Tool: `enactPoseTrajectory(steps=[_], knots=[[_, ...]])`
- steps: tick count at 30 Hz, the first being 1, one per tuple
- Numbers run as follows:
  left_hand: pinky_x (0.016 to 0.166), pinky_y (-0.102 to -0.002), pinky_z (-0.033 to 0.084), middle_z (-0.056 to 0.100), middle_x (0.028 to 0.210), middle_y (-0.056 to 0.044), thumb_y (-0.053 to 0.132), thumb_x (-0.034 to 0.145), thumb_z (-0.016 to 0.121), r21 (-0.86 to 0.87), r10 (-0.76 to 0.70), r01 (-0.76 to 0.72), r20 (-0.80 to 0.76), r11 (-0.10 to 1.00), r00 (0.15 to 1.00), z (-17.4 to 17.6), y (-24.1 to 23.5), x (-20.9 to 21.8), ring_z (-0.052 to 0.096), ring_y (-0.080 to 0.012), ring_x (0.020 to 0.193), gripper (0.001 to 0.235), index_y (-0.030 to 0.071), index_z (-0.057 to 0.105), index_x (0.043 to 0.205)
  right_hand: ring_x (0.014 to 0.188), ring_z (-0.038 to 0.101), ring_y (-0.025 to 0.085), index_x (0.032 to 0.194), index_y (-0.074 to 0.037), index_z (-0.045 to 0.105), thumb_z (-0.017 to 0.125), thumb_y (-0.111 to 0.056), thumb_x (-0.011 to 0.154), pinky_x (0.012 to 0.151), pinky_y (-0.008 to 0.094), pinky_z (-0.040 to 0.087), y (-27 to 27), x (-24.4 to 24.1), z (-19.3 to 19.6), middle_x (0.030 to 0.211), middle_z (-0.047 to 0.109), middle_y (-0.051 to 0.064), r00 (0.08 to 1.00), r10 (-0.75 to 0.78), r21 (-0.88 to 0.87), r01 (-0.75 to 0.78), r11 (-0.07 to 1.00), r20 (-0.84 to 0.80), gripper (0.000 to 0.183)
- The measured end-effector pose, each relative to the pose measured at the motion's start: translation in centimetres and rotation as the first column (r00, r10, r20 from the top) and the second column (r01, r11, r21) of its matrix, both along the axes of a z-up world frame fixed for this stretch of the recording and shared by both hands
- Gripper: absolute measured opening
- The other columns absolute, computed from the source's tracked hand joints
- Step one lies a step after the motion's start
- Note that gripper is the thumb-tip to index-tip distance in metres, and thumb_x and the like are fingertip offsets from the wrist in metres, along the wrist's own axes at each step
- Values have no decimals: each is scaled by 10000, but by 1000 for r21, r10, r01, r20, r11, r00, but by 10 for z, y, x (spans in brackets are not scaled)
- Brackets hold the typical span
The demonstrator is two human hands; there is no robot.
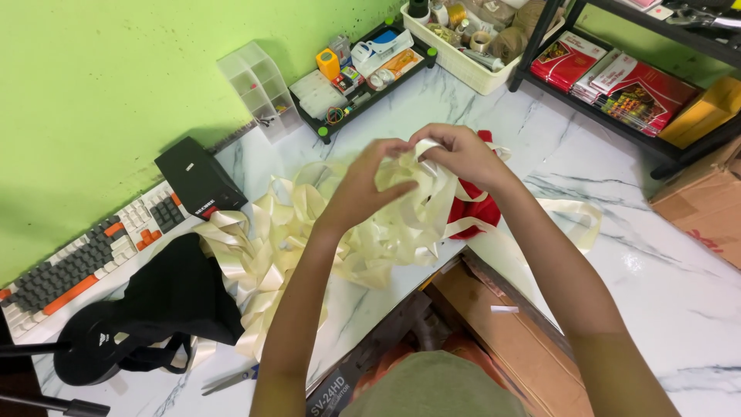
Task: The person handles a white tote bag and a small iron on a round table, then moves to a desk to manipulate a long cream-colored ribbon. They fold and arrange the ribbon by hand, occasionally using a red cloth and a cardboard box, and finally cut a piece of the ribbon with scissors.
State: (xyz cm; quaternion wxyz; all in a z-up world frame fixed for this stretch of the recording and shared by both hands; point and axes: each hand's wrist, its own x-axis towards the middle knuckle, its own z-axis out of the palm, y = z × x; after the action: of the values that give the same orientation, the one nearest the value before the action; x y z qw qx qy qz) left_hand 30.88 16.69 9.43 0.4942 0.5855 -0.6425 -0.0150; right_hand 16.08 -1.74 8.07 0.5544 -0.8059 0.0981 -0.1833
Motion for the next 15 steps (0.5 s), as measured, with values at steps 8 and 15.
enactPoseTrajectory(steps=[8, 15], knots=[[958, -266, 539, 643, 1098, -40, 80, 1023, 680, 199, -267, 401, -484, 894, 834, -45, -12, 18, 646, -117, 1040, 303, 64, 553, 1298, 810, 609, 88, 1160, -39, 703, 593, -111, 981, 733, 248, 470, -12, -10, 9, 838, 677, -4, 987, -11, 34, 17, 999, -163, 222], [993, -263, 506, 560, 1017, -15, 33, 1039, 616, 123, -223, 308, -452, 943, 863, -30, -7, 8, 570, -90, 988, 293, 42, 585, 1331, 1142, 591, 280, 1314, -33, 606, 712, -114, 924, 1016, 385, 479, 1, -28, 21, 1253, 569, 145, 954, -204, -591, 298, 750, 222, 412]])
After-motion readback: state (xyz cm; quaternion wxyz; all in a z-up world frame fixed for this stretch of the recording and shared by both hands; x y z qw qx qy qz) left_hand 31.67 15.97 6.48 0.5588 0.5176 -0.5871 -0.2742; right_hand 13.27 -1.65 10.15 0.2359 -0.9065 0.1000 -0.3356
